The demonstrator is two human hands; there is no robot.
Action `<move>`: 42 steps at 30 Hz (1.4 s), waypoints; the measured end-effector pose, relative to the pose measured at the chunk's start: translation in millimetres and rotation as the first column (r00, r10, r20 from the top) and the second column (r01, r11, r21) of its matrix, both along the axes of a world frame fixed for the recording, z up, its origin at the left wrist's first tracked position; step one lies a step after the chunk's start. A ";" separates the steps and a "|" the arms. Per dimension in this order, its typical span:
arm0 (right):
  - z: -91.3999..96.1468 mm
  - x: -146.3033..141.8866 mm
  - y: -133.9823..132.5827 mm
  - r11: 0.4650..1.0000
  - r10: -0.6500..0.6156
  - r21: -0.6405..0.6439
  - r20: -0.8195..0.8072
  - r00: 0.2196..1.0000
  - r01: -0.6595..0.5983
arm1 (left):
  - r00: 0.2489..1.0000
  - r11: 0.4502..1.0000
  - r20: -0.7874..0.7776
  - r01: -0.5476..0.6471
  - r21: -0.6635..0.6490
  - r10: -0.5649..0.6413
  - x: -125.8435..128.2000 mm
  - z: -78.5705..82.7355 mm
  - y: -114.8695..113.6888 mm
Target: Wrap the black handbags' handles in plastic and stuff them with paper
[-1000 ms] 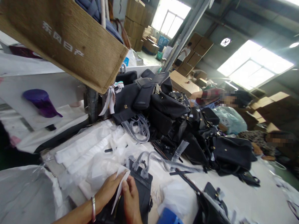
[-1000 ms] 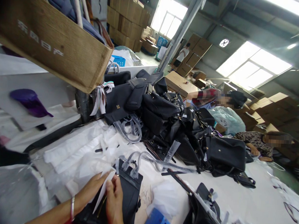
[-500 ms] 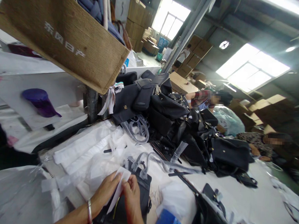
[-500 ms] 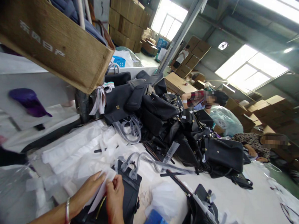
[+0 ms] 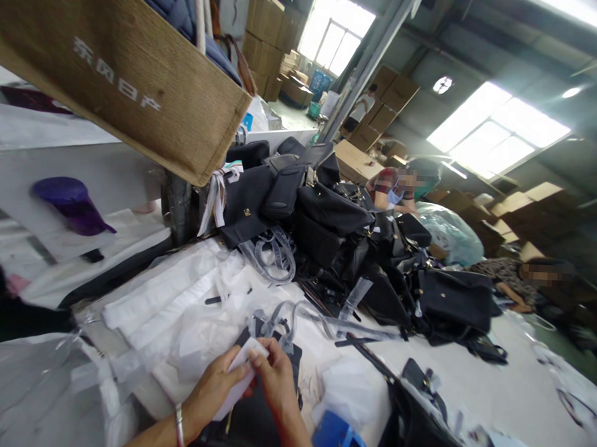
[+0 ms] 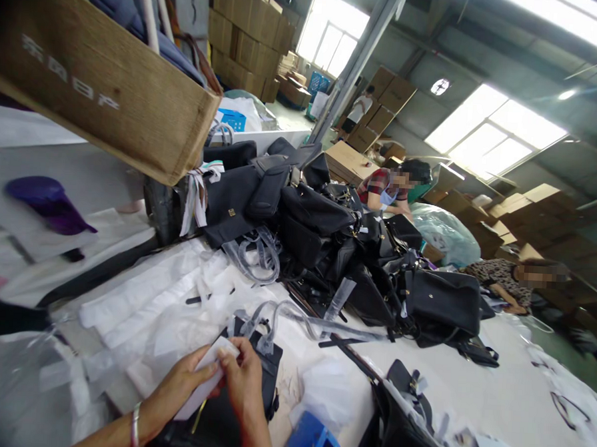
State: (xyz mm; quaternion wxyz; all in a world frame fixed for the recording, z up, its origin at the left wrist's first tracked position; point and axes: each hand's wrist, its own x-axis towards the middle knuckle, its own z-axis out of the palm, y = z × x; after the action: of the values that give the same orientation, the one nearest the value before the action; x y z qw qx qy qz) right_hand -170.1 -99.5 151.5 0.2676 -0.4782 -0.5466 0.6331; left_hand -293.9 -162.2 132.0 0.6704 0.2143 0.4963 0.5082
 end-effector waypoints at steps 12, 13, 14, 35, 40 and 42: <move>-10.5 6.5 2.3 0.983 -0.061 0.181 0.200 0.978 0.025 | 0.991 0.995 -0.106 -0.083 -0.058 0.076 11.4 -10.6 4.7; -11.5 8.3 1.4 0.992 -0.047 0.120 0.127 0.991 0.032 | 0.990 0.996 -0.122 -0.081 -0.040 0.076 11.4 -9.5 5.6; -12.6 9.9 0.2 0.997 -0.040 0.065 0.060 0.997 0.036 | 0.987 0.997 -0.141 -0.075 -0.022 0.072 11.2 -8.2 6.5; -31.7 21.7 -20.8 0.923 -0.371 -0.159 -0.119 0.921 0.352 | 0.198 0.771 -0.975 0.603 0.204 0.103 19.3 -27.9 -10.4; -48.0 30.0 -26.6 0.906 -0.420 -0.086 -0.080 0.904 0.414 | 0.643 0.862 -0.753 0.453 0.228 -0.139 16.6 -20.6 -7.2; -48.3 32.0 -29.4 0.915 -0.402 -0.065 -0.089 0.911 0.397 | 0.835 0.949 -0.494 0.309 0.060 -0.241 15.8 -17.4 0.2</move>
State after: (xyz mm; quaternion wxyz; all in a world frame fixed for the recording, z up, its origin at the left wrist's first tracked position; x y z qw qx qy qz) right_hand -138.1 -128.8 103.2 0.4076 -0.5533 -0.4088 0.6005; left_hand -278.1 -161.9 114.6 0.5757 0.4483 0.5751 0.3700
